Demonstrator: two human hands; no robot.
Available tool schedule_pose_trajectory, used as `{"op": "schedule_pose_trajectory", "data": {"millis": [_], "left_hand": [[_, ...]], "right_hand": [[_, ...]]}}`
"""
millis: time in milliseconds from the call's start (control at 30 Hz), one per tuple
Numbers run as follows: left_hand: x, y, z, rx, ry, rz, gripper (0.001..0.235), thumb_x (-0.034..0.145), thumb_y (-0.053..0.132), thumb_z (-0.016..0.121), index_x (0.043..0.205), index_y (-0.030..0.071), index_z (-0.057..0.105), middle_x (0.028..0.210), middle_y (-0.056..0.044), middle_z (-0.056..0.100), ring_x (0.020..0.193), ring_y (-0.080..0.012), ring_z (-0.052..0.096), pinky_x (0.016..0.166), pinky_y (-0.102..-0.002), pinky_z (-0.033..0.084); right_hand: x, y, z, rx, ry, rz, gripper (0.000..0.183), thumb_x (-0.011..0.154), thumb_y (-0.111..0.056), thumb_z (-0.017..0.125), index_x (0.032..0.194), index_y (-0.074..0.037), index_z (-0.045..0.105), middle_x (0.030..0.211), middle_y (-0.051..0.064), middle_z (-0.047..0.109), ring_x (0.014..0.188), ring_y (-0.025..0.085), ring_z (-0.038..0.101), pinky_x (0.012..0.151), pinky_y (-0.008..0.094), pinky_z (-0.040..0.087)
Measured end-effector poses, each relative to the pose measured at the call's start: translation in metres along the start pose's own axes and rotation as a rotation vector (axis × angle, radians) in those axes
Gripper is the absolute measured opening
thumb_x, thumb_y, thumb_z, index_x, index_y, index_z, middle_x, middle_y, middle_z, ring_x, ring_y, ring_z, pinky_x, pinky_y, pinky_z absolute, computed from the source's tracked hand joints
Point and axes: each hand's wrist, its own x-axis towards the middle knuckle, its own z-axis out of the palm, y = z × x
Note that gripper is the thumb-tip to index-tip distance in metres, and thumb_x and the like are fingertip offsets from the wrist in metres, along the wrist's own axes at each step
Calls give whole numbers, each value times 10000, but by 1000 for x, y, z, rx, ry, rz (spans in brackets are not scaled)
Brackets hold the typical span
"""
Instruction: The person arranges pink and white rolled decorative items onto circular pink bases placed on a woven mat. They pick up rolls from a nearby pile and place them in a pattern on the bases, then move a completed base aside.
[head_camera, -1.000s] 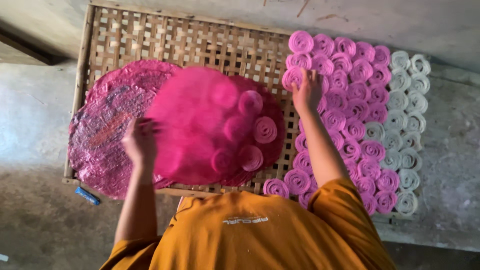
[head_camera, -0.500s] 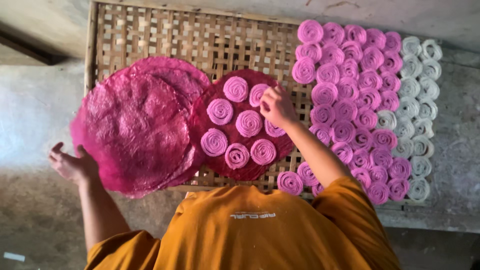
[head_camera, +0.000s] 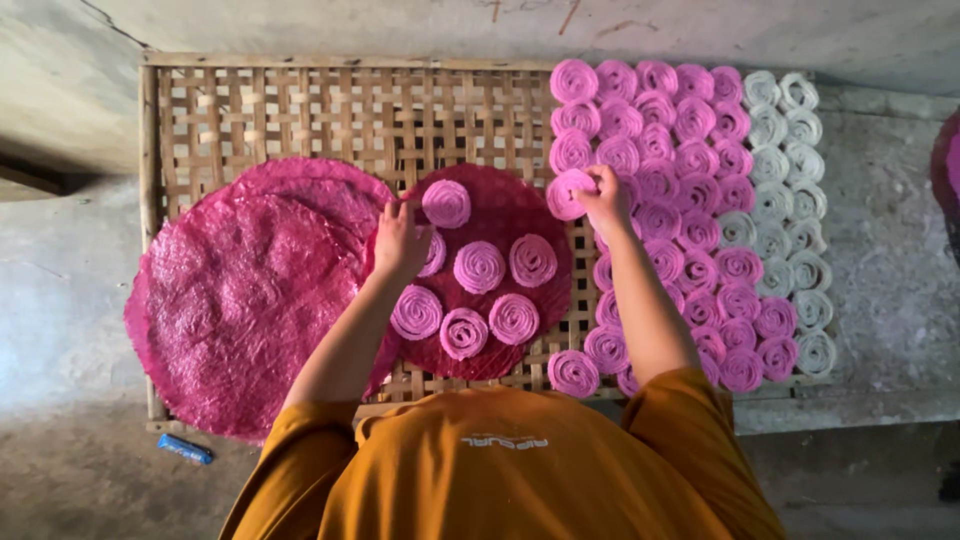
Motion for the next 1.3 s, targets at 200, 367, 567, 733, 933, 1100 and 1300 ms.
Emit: {"op": "schedule_pose_trajectory", "data": {"millis": [200,367,567,733,933,1100,1300], "left_hand": [[38,-4,41,104,-42,-110,380,890,267,692,1187,62,573,1163,-207,590,1091,-401,620,901,-511,531],[46,-12,55,167,0,-62,344,863,219,705,1144,67,579,1177,-220,573,1098,-431,601,870,-525,528],[52,-18,62,-77,143,-90,735,752,156,724,1373,-40,385,1187,-304,567,1075,-480,599,872,-540,539],[58,-9,51,14,-17,-227,473,824,211,733,1223,101,505,1016,-213,699,944,-429,687,787,-555,553],[23,70,44,-354,-87,1,369,886,208,700,1207,139,530,981,-154,729,899,-372,736,737,-486,589],[-13,55,9,-118,73,301,333,902,182,773,1173,148,582,1077,-146,690,975,-348,684,800,-476,580],[-9,-33,-22,359,46,-72,533,786,266,778,1219,35,571,1134,-188,604,1076,-414,606,812,-502,518]], "right_hand": [[-9,-16,2,-602,161,-290,415,786,-116,859,1141,-70,651,1084,140,696,1016,358,666,880,432,522],[26,-19,-4,-681,274,-354,296,845,-161,857,1074,-90,682,1075,147,668,1074,354,585,952,452,467],[73,-6,2,-882,169,-343,145,824,-158,807,855,-112,672,977,123,676,1080,333,592,1055,501,437],[53,-37,7,-871,270,-257,273,794,-187,796,980,-78,628,975,138,660,1025,363,614,943,522,478],[-43,-82,72,482,-353,251,392,937,-280,773,1220,-51,626,1060,141,684,962,289,686,888,443,554],[-109,-56,75,1048,-303,517,451,912,-175,710,1304,28,617,1226,138,694,1082,232,734,968,385,611],[-135,-1,-1,849,18,297,382,921,-41,674,1289,17,588,1190,115,685,1085,236,689,953,408,598]]}}
